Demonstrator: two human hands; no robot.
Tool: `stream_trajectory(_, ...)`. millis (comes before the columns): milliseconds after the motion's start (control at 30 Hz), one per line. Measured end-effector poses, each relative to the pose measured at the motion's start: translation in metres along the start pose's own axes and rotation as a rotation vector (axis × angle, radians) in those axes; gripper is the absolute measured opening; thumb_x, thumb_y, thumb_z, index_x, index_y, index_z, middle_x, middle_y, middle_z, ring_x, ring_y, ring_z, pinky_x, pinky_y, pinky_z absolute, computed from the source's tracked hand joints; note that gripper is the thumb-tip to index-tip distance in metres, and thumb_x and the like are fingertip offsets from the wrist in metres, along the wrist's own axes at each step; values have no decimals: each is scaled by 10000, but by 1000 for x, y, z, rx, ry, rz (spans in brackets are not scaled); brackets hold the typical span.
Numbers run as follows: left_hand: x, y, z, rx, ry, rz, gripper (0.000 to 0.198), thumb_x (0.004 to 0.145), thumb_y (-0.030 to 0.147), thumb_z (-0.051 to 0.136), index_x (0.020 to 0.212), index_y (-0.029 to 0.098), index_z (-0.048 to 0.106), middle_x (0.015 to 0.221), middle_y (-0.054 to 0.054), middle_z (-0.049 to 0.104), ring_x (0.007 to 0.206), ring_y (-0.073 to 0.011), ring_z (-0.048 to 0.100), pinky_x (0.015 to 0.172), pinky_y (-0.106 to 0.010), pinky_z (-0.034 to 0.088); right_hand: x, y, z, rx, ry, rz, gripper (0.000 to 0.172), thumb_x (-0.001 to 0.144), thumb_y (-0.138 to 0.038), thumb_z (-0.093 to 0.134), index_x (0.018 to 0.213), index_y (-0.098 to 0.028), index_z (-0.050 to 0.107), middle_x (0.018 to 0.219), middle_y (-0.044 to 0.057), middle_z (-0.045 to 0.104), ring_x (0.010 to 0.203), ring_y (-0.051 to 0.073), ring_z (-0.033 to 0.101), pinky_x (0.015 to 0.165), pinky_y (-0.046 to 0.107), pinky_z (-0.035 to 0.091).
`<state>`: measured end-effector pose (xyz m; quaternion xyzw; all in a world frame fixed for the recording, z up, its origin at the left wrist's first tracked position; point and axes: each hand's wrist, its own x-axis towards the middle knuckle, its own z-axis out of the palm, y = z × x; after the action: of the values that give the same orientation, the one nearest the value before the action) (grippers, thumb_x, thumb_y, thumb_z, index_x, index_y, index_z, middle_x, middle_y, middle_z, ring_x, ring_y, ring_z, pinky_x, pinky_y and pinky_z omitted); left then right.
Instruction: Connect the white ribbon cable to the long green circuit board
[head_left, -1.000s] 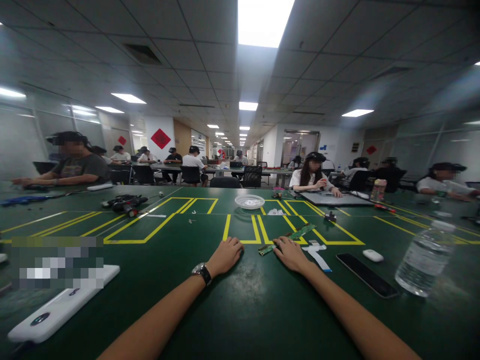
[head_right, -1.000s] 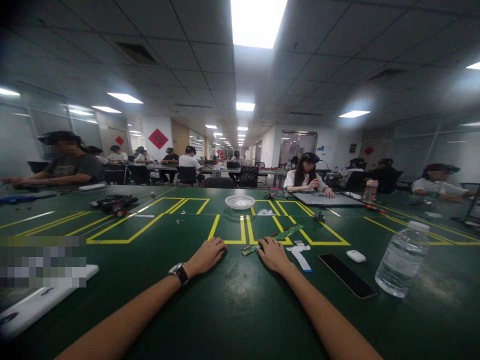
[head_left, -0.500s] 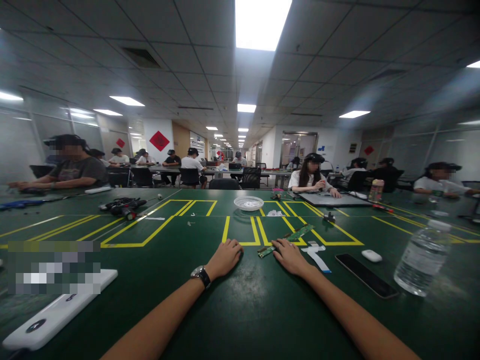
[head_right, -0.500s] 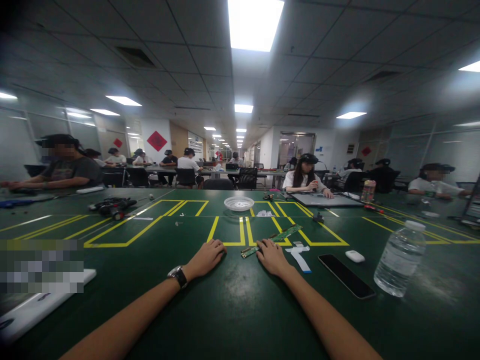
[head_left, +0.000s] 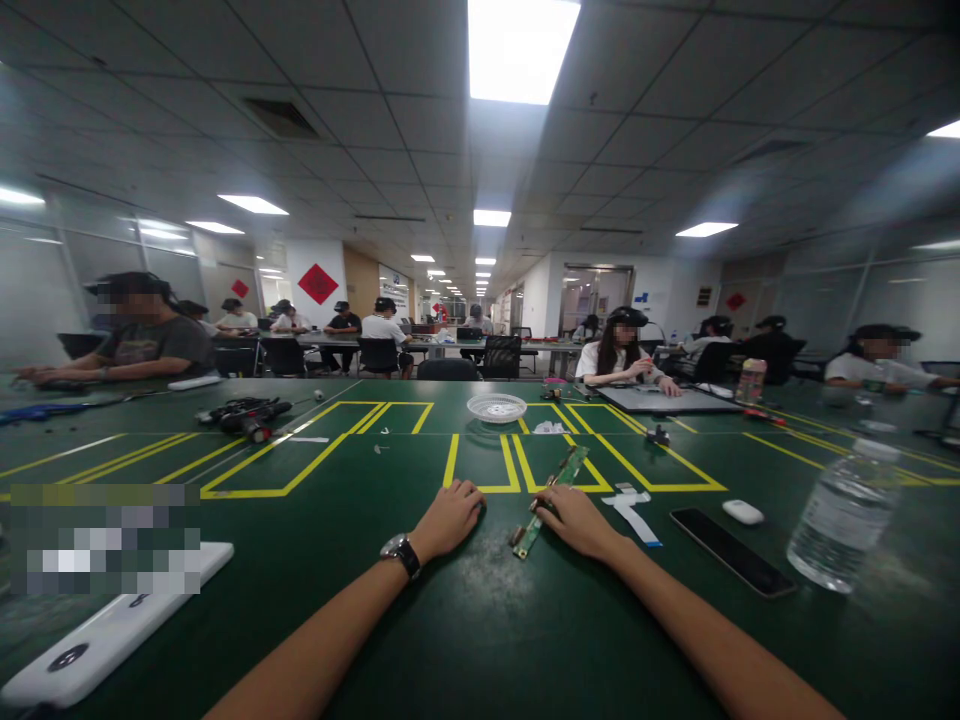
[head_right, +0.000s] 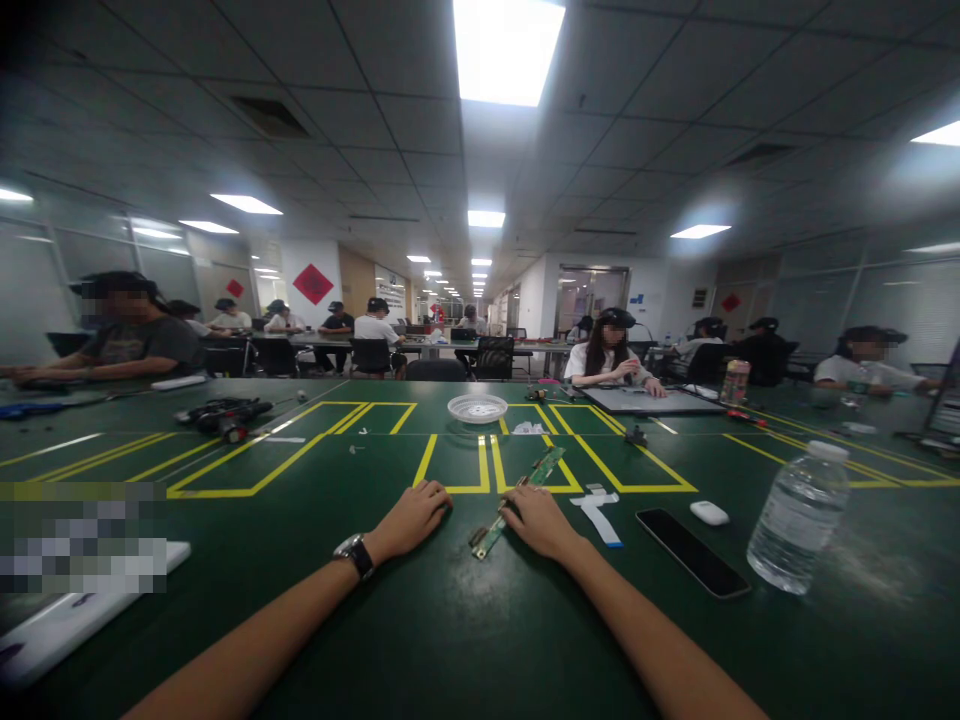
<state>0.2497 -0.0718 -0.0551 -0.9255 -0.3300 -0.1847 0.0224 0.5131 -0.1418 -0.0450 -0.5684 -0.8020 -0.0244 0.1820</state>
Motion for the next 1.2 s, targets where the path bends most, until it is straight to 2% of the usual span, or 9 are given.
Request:
stream_trajectory(100, 0, 0, 0, 3, -1, 2, 219, 912, 221, 399, 1051, 232, 568, 1077, -58, 546, 1017, -206, 474, 870, -346, 394, 0, -19, -1, 28, 30, -56, 352, 951, -357, 361, 1142, -186, 602, 1095, 82, 642, 1013, 204, 569, 908, 337, 377)
stream_trajectory(200, 0, 1, 0, -1, 6, 1, 227, 915, 223, 392, 1055, 227, 570, 1075, -61, 544, 1012, -204, 472, 872, -343, 392, 2, -30, 1, -3, 55, -81, 325, 942, -328, 384, 1141, -188, 599, 1102, 86, 627, 1046, 208, 544, 921, 337, 362)
stream_trajectory(367, 0, 2, -2, -21, 8, 6, 227, 919, 230, 389, 1046, 224, 577, 1072, -65, 548, 1004, -208, 479, 863, -351, 395, 0, -20, 1, -95, 22, 112, 391, 899, -403, 457, 1215, -200, 566, 1257, 111, 537, 1161, 258, 468, 968, 378, 336)
stream_trajectory(467, 0, 1, -3, -34, 4, -3, 230, 922, 240, 389, 1047, 222, 581, 1074, -67, 553, 1004, -208, 482, 855, -346, 396, -2, -13, -1, -114, -47, 186, 355, 887, -419, 463, 1118, -198, 617, 1189, 109, 571, 1104, 260, 509, 925, 363, 370)
stream_trajectory(600, 0, 2, -3, -101, 31, -8, 213, 916, 238, 409, 1036, 211, 583, 1057, -61, 569, 992, -199, 491, 872, -337, 396, -1, -16, -5, -144, -58, 207, 253, 862, -290, 479, 1036, -187, 632, 1070, 106, 615, 1011, 232, 557, 871, 306, 394)
stream_trajectory(800, 3, 27, 7, -377, 57, 23, 230, 916, 260, 410, 1031, 184, 594, 1044, -64, 612, 995, -192, 508, 929, -325, 385, 1, -25, -8, -162, -92, 239, 372, 780, -111, 443, 1092, -210, 620, 1030, 89, 657, 961, 229, 598, 779, 283, 414)
stream_trajectory(967, 5, 43, 11, -554, 34, -50, 298, 908, 299, 419, 1126, 179, 582, 1099, -79, 608, 1022, -198, 517, 930, -324, 402, 1, -32, -14, -89, -84, 262, 408, 793, -72, 392, 1071, -233, 643, 1004, 70, 682, 978, 215, 609, 790, 263, 404)
stream_trajectory(1100, 5, 42, 10, -586, 40, -72, 300, 893, 286, 441, 1134, 175, 581, 1101, -79, 608, 1011, -199, 520, 927, -335, 408, -1, -42, -15, -63, -93, 244, 336, 825, -147, 432, 1081, -232, 632, 1036, 71, 672, 1000, 222, 603, 818, 269, 405)
stream_trajectory(1200, 5, 40, 10, -579, 41, -59, 297, 884, 275, 462, 1142, 181, 574, 1107, -80, 603, 1032, -204, 512, 935, -342, 405, -4, -46, -15, -114, -76, 270, 318, 863, -355, 485, 1120, -211, 603, 1073, 109, 648, 998, 259, 594, 815, 318, 426)
